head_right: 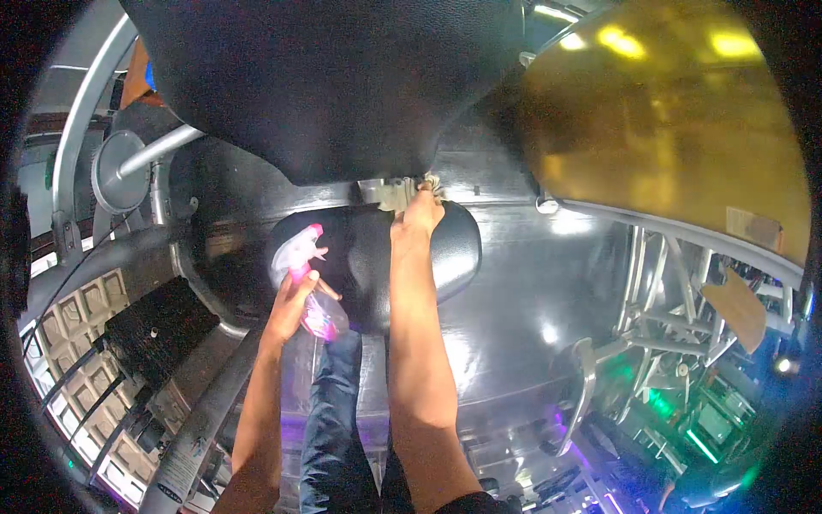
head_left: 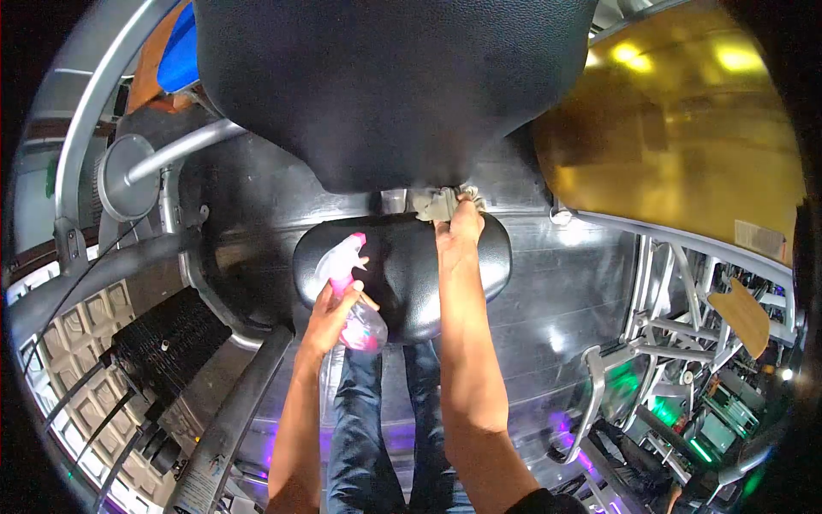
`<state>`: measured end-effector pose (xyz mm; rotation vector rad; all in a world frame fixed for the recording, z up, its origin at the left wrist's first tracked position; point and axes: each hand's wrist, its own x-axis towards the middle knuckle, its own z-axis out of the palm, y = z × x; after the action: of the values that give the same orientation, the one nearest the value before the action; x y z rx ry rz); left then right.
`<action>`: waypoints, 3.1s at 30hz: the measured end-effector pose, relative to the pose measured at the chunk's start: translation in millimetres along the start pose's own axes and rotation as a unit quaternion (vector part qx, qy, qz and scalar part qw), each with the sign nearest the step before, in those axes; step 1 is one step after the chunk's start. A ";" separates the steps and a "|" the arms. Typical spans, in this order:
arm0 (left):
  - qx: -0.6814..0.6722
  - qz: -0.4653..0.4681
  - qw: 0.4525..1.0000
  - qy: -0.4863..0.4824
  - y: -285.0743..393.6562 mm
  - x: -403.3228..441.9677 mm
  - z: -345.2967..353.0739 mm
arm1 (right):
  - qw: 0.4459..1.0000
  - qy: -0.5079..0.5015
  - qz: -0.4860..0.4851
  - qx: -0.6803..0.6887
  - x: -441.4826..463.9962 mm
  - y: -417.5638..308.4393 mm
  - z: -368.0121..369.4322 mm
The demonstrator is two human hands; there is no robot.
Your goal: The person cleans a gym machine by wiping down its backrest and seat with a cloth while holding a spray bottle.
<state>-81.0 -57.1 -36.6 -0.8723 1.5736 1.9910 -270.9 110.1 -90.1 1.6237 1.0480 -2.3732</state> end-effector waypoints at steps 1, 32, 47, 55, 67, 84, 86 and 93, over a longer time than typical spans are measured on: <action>-0.002 0.022 0.999 -0.023 2.1 -0.5 3.7 | 0.999 -0.001 -0.035 -0.033 -0.2 -3.6 0.4; 0.024 -0.077 0.991 -0.110 28.3 33.7 88.8 | 0.921 -0.142 -0.137 -0.336 7.4 -87.6 -95.2; 0.011 -0.071 0.995 0.069 20.5 52.7 130.1 | 0.782 -0.069 -0.236 -0.572 -84.4 -153.4 -158.8; -0.152 -0.164 0.972 0.079 -13.9 35.0 105.8 | 0.483 -0.171 -0.442 -0.737 -11.7 -99.8 -93.2; -0.155 -0.136 0.969 0.134 -9.8 49.0 109.5 | 0.343 -0.381 -0.415 -0.751 22.2 -89.5 -44.0; -0.144 -0.214 0.959 0.116 -2.3 55.2 105.3 | 0.325 -0.361 -0.322 -0.813 71.8 -82.7 -24.9; -0.142 -0.219 0.958 0.120 -0.7 55.1 105.4 | 0.298 -0.351 -0.227 -0.858 50.0 -87.2 10.2; -0.112 -0.223 0.960 0.128 -2.5 54.5 105.1 | 0.282 -0.369 -0.282 -0.840 51.3 -87.9 -10.4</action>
<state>-138.1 43.5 -61.9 -1.4796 1.1461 1.7945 -322.3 198.5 -93.0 -0.6858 2.2688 -0.3556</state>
